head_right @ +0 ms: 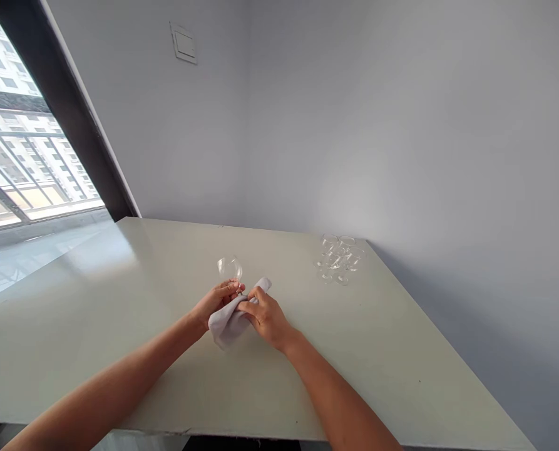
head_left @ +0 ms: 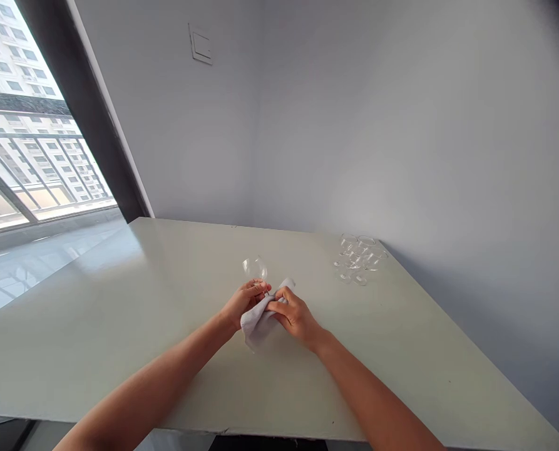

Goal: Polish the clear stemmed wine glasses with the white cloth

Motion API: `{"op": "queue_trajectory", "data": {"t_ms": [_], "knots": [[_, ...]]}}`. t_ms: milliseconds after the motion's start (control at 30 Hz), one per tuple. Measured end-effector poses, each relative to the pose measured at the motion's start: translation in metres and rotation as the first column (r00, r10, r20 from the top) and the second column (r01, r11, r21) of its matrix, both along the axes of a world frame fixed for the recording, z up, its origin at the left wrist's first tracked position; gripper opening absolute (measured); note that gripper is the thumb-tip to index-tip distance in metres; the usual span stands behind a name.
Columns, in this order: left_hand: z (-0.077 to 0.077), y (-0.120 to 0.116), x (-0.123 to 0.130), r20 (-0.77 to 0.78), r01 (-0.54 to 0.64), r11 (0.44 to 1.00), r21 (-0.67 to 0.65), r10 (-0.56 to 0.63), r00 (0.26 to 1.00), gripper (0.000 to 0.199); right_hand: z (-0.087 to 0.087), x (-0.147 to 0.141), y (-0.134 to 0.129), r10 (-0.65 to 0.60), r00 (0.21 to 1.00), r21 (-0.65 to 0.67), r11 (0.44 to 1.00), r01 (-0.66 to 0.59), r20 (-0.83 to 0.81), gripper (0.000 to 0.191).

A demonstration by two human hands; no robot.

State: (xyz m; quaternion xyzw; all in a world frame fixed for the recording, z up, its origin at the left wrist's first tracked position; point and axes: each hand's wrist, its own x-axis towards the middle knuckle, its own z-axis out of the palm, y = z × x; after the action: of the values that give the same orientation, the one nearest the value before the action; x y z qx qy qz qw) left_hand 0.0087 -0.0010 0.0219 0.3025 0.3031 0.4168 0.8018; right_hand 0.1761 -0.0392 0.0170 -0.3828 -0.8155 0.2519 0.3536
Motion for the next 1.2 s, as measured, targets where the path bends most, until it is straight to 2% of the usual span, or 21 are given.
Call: {"op": "queue_trajectory", "data": {"t_ms": [67, 133, 200, 233, 267, 333, 367, 433, 500, 567, 633, 667, 733, 767, 833, 900, 967, 1100, 1200], "knots": [[0.007, -0.004, 0.003, 0.042, 0.002, 1.000, 0.027, -0.003, 0.999, 0.018, -0.002, -0.002, 0.002, -0.040, 0.956, -0.206, 0.978, -0.022, -0.290, 0.018], [0.013, -0.008, 0.004, 0.082, -0.035, 0.996, 0.081, 0.029, 0.996, 0.017, -0.004, -0.010, 0.003, -0.184, 0.807, -0.417, 0.905, -0.083, -0.561, 0.019], [0.018, -0.011, 0.005, 0.106, -0.094, 0.984, 0.153, 0.078, 0.991, 0.017, -0.005, -0.022, 0.004, -0.331, 0.621, -0.555, 0.807, -0.204, -0.710, 0.026], [0.019, -0.012, 0.005, 0.106, -0.126, 0.973, 0.195, 0.107, 0.989, 0.019, -0.007, -0.028, 0.004, -0.383, 0.559, -0.598, 0.755, -0.269, -0.736, 0.028], [0.020, -0.014, 0.006, 0.093, -0.157, 0.958, 0.242, 0.138, 0.986, 0.021, -0.008, -0.034, 0.005, -0.416, 0.531, -0.631, 0.705, -0.324, -0.738, 0.030], [0.020, -0.017, 0.007, 0.024, -0.200, 0.912, 0.357, 0.205, 0.978, 0.024, -0.012, -0.042, 0.004, -0.448, 0.545, -0.688, 0.610, -0.393, -0.708, 0.029], [0.019, -0.019, 0.008, -0.027, -0.213, 0.880, 0.424, 0.247, 0.969, 0.025, -0.015, -0.045, 0.003, -0.448, 0.580, -0.716, 0.577, -0.394, -0.680, 0.029], [0.019, -0.021, 0.009, -0.127, -0.237, 0.797, 0.556, 0.364, 0.923, 0.025, -0.021, -0.047, 0.000, -0.424, 0.672, -0.761, 0.551, -0.341, -0.608, 0.028], [0.020, -0.020, 0.008, -0.191, -0.271, 0.698, 0.663, 0.508, 0.840, 0.024, -0.025, -0.045, -0.003, -0.354, 0.782, -0.764, 0.604, -0.228, -0.513, 0.026], [0.021, -0.018, 0.004, -0.227, -0.309, 0.608, 0.731, 0.644, 0.730, 0.025, -0.025, -0.039, -0.006, -0.247, 0.904, -0.660, 0.750, -0.050, -0.350, 0.020], [0.023, -0.015, 0.000, -0.271, -0.314, 0.566, 0.762, 0.719, 0.639, 0.027, -0.018, -0.032, -0.007, -0.225, 0.964, -0.408, 0.900, 0.150, -0.142, 0.013], [0.023, -0.014, -0.001, -0.304, -0.299, 0.568, 0.767, 0.731, 0.610, 0.026, -0.014, -0.028, -0.006, -0.257, 0.965, -0.260, 0.937, 0.234, -0.058, 0.013], [0.023, -0.015, -0.002, -0.367, -0.245, 0.597, 0.764, 0.714, 0.596, 0.024, -0.004, -0.022, -0.004, -0.340, 0.940, -0.049, 0.939, 0.339, -0.011, 0.021], [0.022, -0.017, 0.000, -0.390, -0.211, 0.620, 0.756, 0.685, 0.616, 0.023, 0.000, -0.020, -0.002, -0.359, 0.933, 0.011, 0.933, 0.359, -0.011, 0.024], [0.018, -0.022, 0.005, -0.395, -0.156, 0.665, 0.731, 0.598, 0.697, 0.022, 0.005, -0.019, 0.001, -0.358, 0.934, 0.063, 0.932, 0.357, -0.007, 0.023], [0.013, -0.026, 0.010, -0.376, -0.110, 0.700, 0.706, 0.502, 0.779, 0.022, 0.006, -0.019, 0.003, -0.337, 0.941, 0.062, 0.940, 0.335, 0.026, 0.018], [0.007, -0.028, 0.013, -0.398, -0.051, 0.707, 0.705, 0.454, 0.797, 0.025, 0.002, -0.017, 0.004, -0.321, 0.946, 0.054, 0.947, 0.318, 0.055, 0.020], [-0.003, -0.022, 0.010, -0.564, 0.127, 0.671, 0.730, 0.487, 0.667, 0.045, -0.011, 0.011, 0.009, -0.374, 0.927, 0.045, 0.927, 0.373, 0.035, 0.019], [-0.013, -0.014, 0.008, -0.650, 0.229, 0.665, 0.711, 0.497, 0.574, 0.039, -0.020, 0.054, 0.013, -0.514, 0.857, -0.011, 0.857, 0.515, 0.020, 0.016]]}}
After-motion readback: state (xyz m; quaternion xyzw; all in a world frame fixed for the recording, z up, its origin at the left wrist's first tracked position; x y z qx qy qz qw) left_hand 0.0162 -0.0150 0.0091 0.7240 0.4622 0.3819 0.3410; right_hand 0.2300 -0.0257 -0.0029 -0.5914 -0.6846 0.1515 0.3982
